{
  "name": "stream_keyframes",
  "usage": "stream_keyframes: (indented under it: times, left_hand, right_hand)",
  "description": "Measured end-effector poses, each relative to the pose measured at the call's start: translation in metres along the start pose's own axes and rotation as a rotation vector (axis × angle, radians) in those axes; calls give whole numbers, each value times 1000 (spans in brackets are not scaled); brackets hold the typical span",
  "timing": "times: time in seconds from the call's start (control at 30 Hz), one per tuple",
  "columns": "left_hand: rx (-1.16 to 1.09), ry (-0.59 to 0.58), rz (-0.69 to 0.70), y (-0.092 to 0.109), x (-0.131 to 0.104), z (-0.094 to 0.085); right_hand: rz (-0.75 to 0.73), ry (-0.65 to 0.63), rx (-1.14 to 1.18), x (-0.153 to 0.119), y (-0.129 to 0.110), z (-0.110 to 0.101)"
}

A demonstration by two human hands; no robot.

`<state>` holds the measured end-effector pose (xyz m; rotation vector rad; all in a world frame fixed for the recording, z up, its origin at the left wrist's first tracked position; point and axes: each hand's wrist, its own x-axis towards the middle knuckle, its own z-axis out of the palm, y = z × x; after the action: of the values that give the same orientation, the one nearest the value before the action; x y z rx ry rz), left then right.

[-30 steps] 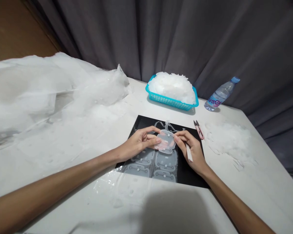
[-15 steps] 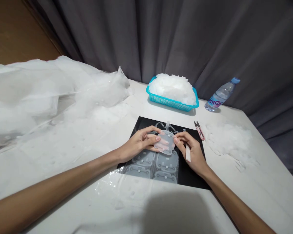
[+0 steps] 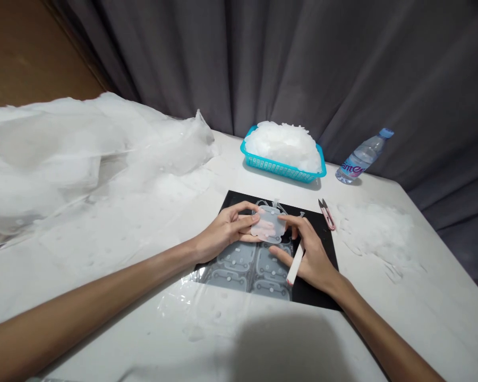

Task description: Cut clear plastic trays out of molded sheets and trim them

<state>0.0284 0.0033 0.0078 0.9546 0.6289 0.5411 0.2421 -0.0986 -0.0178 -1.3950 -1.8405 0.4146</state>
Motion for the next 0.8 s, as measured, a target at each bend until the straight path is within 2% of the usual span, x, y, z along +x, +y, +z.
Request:
stream_keyframes:
  times: [0.23,0.8]
  left_hand:
    - [-5,19,19,0,2,-1]
    - [16,20,7,2,0,2]
  right_hand:
    - [-15,41,-7,1,0,2]
    - [-57,13,-28,2,-3,1]
